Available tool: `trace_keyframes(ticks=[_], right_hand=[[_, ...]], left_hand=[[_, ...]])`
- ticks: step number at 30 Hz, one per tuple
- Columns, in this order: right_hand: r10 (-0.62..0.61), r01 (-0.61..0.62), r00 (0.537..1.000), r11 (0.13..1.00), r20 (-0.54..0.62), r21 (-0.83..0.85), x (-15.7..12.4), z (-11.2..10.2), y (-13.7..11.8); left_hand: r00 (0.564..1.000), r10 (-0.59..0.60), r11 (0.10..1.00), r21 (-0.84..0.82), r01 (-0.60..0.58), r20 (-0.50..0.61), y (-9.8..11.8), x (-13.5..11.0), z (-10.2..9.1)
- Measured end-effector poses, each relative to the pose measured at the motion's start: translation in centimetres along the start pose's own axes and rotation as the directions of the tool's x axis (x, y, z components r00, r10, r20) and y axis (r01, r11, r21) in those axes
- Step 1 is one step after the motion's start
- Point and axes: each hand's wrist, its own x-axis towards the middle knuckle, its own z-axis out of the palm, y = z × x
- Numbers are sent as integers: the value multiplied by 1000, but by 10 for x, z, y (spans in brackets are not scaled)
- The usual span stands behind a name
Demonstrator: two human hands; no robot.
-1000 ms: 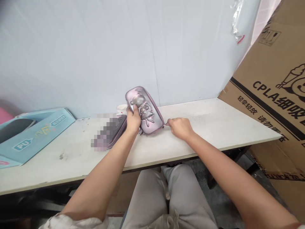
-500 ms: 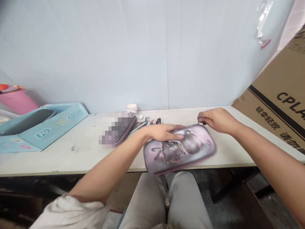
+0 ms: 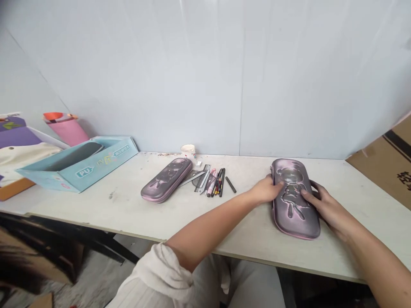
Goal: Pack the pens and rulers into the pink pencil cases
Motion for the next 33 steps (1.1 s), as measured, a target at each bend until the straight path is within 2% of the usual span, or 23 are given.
trace_keyframes(ticks=[2,3,4,7,9,10,11,12,14,16,17,18,20,23,24,26,28,29,30,31,33], right_hand=[[-1,1,1000,999,-16,-33,8,11,-2],[5,-6,1000,998,-30,-55,16,15,-4],[8,-11,999,997,-38,-80,24,20,-6],[-43,43,999,978,2,-202,49,38,-16],[-182,172,983,894,15,-414,58,59,-25],[-287,253,957,792,26,-556,58,73,-30],[-423,338,905,641,51,-689,55,89,-34],[-537,428,834,483,128,-764,49,106,-38],[-646,590,691,245,324,-769,31,142,-43],[-673,691,571,85,470,-718,13,176,-43],[-673,723,522,23,524,-691,6,191,-41],[-672,736,496,-11,550,-677,1,203,-38],[-680,728,492,-22,544,-685,-4,220,-32],[-710,708,486,-22,509,-706,-4,227,-28],[-725,708,467,-37,506,-706,-5,225,-29],[-762,701,420,-71,492,-709,-7,221,-34],[-800,677,392,-82,454,-731,-10,217,-42],[-813,664,387,-82,435,-744,-12,215,-46],[-820,652,386,-80,421,-754,-13,215,-49],[-823,644,389,-79,414,-761,-14,215,-53],[-824,639,387,-85,414,-765,-17,218,-57]], left_hand=[[996,46,985,171,-32,-78,-9,-4,-19],[989,112,968,237,-88,-92,-13,-8,-33],[982,133,952,292,-90,-134,-18,-13,-48],[949,182,870,493,-33,-258,-34,-32,-99],[921,184,789,610,70,-344,-47,-45,-130],[918,160,745,655,129,-363,-54,-51,-142],[916,127,708,682,185,-380,-60,-55,-152],[918,89,674,702,230,-387,-66,-59,-160],[929,19,631,725,275,-370,-76,-63,-170],[943,-21,620,736,272,-331,-84,-64,-174],[950,-29,623,737,261,-312,-87,-65,-175],[954,-29,630,736,249,-297,-89,-65,-175],[958,-21,646,727,232,-287,-92,-65,-177],[954,2,676,703,221,-301,-90,-67,-181],[946,18,713,668,214,-322,-87,-68,-183],[919,47,850,500,169,-391,-78,-70,-187],[886,18,987,149,58,-463,-64,-71,-189],[880,-25,997,-73,-12,-475,-56,-71,-188],[882,-72,952,-297,-79,-466,-47,-71,-188],[888,-111,863,-486,-136,-446,-39,-71,-186],[905,-165,650,-733,-199,-392,-24,-71,-183]])
